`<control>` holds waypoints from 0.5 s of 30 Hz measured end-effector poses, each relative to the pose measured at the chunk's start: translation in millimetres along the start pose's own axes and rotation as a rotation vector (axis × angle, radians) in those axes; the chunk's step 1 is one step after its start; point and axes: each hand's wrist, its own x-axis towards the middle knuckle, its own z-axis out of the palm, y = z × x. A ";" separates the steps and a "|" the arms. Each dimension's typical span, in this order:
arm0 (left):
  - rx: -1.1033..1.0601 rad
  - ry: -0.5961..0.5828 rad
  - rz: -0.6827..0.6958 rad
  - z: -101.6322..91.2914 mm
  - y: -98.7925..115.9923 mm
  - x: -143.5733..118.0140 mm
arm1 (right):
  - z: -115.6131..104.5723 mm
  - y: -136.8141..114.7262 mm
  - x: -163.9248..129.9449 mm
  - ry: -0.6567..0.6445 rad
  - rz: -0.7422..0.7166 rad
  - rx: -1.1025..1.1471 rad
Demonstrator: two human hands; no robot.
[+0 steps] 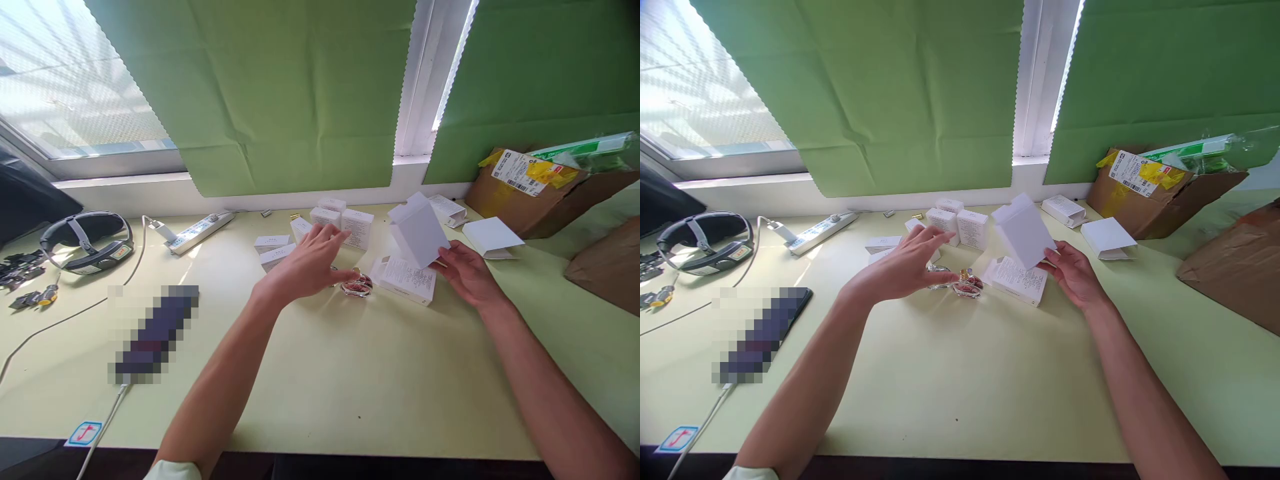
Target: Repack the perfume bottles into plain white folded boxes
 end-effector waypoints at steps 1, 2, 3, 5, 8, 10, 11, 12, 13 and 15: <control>-0.055 0.054 -0.015 -2.7 6.2 -3.7 | 2.2 -0.1 -1.4 -0.010 0.007 0.002; -0.099 0.086 -0.024 -3.6 13.9 -6.7 | 3.8 0.2 -2.3 -0.016 0.014 0.003; -0.128 0.080 -0.014 -2.2 22.8 -8.8 | 4.7 0.8 -2.9 -0.017 0.020 0.003; -0.156 -0.024 0.078 8.7 42.6 -9.9 | 4.2 3.0 -2.4 -0.010 0.035 0.013; -0.203 -0.074 0.234 49.4 69.3 -2.9 | -1.2 6.9 0.5 0.016 0.060 0.043; -0.181 -0.006 0.230 88.4 79.9 5.7 | -5.1 8.0 1.8 0.023 0.077 0.057; -0.158 0.017 0.212 108.2 82.8 10.0 | -6.5 7.6 1.8 0.014 0.087 0.054; -0.139 0.040 0.178 126.5 84.4 13.8 | -7.5 6.4 1.2 -0.008 0.099 0.045; -0.127 0.051 0.163 141.8 85.1 16.7 | -8.1 4.5 0.2 -0.040 0.115 0.033; -0.125 0.077 0.192 160.4 85.3 19.8 | -8.8 -0.8 -2.6 -0.106 0.137 0.014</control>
